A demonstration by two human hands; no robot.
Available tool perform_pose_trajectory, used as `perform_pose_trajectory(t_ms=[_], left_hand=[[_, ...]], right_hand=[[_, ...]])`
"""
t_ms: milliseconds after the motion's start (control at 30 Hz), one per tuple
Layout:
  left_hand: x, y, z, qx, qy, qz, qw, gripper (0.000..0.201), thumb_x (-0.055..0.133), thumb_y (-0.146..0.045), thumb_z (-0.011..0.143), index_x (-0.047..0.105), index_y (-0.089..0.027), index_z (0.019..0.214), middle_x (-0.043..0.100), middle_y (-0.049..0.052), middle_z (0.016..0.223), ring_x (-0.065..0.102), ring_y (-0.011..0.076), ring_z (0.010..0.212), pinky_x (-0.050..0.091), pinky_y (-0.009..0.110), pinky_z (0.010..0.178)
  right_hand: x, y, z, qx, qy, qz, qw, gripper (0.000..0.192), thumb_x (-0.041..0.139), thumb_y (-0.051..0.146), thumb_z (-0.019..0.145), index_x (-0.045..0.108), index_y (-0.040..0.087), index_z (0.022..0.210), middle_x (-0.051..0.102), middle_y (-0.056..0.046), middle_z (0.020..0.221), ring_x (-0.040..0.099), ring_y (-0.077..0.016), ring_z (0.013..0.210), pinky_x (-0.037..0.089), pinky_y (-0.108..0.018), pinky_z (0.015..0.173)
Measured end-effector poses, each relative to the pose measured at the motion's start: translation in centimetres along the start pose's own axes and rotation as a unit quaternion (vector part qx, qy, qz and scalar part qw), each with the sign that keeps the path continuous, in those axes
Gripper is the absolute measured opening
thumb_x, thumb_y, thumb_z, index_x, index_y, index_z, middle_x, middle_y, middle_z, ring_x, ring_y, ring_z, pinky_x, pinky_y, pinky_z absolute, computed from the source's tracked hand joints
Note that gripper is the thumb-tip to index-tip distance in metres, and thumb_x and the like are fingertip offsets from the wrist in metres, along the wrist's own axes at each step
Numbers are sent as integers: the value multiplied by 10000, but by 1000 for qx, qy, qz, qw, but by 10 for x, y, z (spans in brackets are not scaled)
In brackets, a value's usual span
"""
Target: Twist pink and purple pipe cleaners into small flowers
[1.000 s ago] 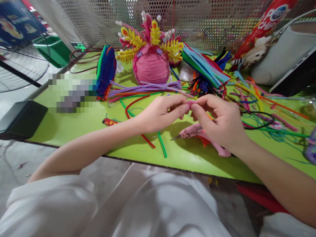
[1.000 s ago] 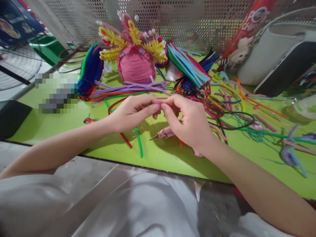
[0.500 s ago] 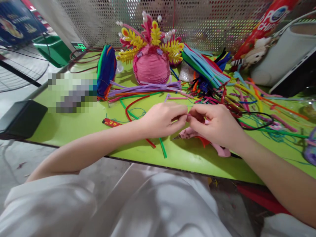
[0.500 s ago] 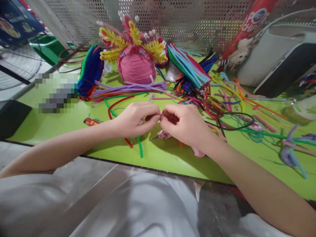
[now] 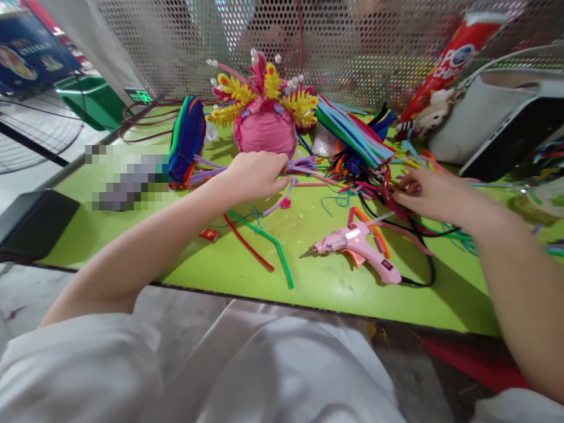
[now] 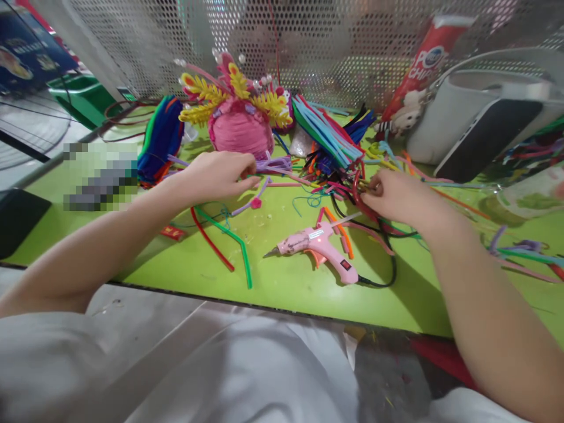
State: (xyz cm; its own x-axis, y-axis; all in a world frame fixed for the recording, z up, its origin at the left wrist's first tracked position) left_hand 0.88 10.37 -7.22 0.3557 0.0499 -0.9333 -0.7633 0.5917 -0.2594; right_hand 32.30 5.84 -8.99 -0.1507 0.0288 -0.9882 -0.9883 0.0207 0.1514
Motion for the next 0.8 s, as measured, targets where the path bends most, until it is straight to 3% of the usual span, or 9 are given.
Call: perform_pose_trajectory(t_ms=[100, 167, 267, 367, 467, 567, 700, 800], left_hand=[[1, -25, 5, 21, 24, 18, 999, 234, 620, -422, 864, 695, -202, 895, 672, 26, 767, 422, 131, 630, 287, 306, 665], [11, -53, 6, 45, 79, -9, 996, 309, 529, -425, 939, 721, -186, 968, 728, 54, 857, 556, 163, 706, 333, 300, 686], [26, -96, 10, 77, 130, -122, 981, 340, 505, -408, 991, 726, -155, 1042, 770, 69, 1010, 661, 175, 852, 421, 290, 766], [40, -118, 18, 46, 144, -248, 957, 463, 466, -565, 1015, 683, -161, 1079, 744, 50, 1003, 644, 158, 834, 430, 279, 732], [42, -128, 29, 11, 99, -346, 933, 351, 483, -512, 1036, 593, -185, 970, 684, 16, 942, 601, 139, 827, 423, 272, 722], [35, -132, 36, 10, 27, -355, 934, 271, 471, -362, 1067, 455, -208, 845, 586, -9, 804, 537, 126, 765, 397, 281, 722], [32, -140, 35, 53, 47, -384, 921, 239, 391, -249, 1084, 431, -214, 851, 534, -9, 788, 511, 115, 738, 433, 286, 721], [19, -140, 31, 71, 25, -399, 914, 202, 377, -179, 1072, 441, -212, 883, 492, -21, 783, 509, 95, 720, 440, 268, 691]], right_hand=[[17, -10, 7, -2, 15, 13, 1000, 136, 760, 267, 808, 633, 229, 836, 700, -65, 743, 512, -155, 576, 364, -313, 599], [19, -10, 9, 5, 20, 8, 1000, 154, 775, 237, 783, 625, 229, 749, 667, -42, 662, 472, -145, 539, 335, -312, 583], [3, 0, 2, 2, 5, -5, 1000, 273, 814, 288, 760, 586, 229, 621, 608, -17, 585, 426, -134, 525, 290, -315, 581], [-29, 16, -18, 21, -77, -20, 997, 300, 821, 461, 788, 646, 221, 746, 668, -46, 686, 428, -143, 557, 292, -319, 597], [-54, 36, -44, 33, -197, -22, 980, 295, 815, 454, 825, 703, 186, 876, 733, -101, 769, 529, -179, 599, 295, -322, 601], [-59, 51, -60, -11, -266, 90, 960, 322, 889, 385, 757, 723, 159, 917, 746, -87, 767, 648, -196, 654, 430, -304, 645], [-65, 51, -67, -64, -309, 168, 934, 267, 817, 397, 817, 725, 173, 929, 734, -72, 765, 666, -190, 648, 510, -321, 678], [-77, 46, -71, -85, -365, 169, 912, 327, 766, 407, 858, 686, 178, 1077, 727, -129, 965, 663, -203, 796, 524, -345, 755]])
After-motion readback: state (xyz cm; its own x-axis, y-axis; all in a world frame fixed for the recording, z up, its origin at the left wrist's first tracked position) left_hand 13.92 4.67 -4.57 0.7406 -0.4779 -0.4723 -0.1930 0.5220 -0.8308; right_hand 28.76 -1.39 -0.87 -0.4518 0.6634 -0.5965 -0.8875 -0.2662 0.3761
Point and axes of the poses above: each hand's wrist, its own z-axis towards the middle knuckle, its own x-axis out of the palm, y = z × x, the point moved 9 cm from there along z, towards the middle knuckle
